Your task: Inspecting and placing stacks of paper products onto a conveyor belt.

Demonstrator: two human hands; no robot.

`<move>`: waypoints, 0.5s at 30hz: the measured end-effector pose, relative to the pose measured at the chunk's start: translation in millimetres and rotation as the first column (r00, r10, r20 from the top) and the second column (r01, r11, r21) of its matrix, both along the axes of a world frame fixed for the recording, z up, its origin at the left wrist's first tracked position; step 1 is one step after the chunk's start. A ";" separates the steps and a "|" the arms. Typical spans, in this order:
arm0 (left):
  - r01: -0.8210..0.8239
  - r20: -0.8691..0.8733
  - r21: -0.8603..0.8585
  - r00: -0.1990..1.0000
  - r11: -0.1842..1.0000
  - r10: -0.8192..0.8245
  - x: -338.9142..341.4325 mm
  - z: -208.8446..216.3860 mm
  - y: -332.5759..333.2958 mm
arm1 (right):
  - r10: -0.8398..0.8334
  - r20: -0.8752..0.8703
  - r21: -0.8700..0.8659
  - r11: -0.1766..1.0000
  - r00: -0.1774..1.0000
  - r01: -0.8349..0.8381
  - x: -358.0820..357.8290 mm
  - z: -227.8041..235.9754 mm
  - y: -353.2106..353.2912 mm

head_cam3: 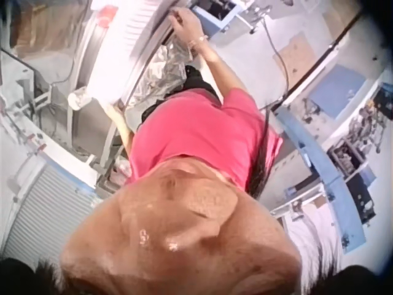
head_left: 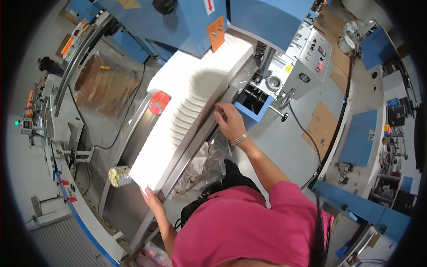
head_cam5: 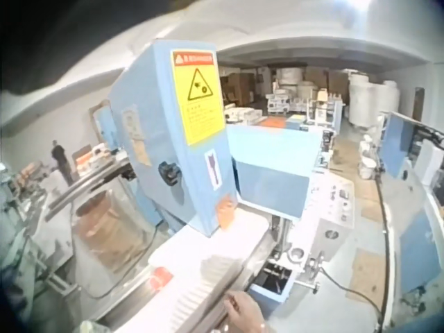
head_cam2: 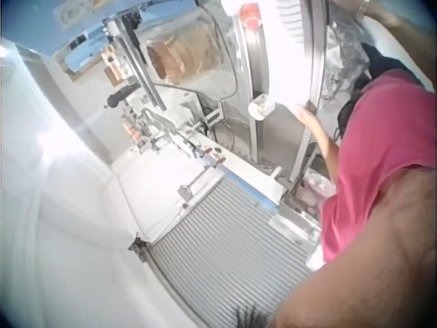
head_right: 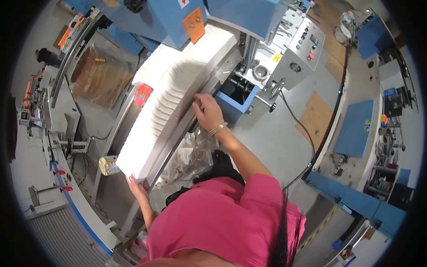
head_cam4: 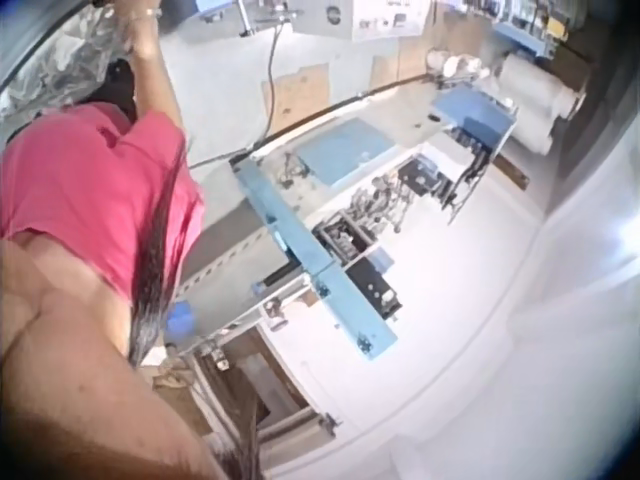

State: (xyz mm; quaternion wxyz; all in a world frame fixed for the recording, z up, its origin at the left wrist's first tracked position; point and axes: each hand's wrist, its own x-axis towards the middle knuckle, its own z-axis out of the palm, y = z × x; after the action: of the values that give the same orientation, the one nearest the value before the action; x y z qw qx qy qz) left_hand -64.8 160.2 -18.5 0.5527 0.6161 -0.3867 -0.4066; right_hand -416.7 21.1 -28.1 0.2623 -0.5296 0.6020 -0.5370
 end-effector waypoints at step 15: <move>-0.114 0.095 -0.081 0.988 0.990 0.121 2.2 -11.9 -4.6 | 0.007 -0.107 -0.069 0.998 0.994 -0.014 3.2 14.9 -26.9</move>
State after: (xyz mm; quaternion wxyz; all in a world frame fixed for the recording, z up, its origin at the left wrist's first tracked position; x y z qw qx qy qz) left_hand -62.7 155.5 -30.5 0.5786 0.6361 -0.3918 -0.3272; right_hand -413.4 -5.7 -13.2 0.2140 -0.5694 0.5933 -0.5273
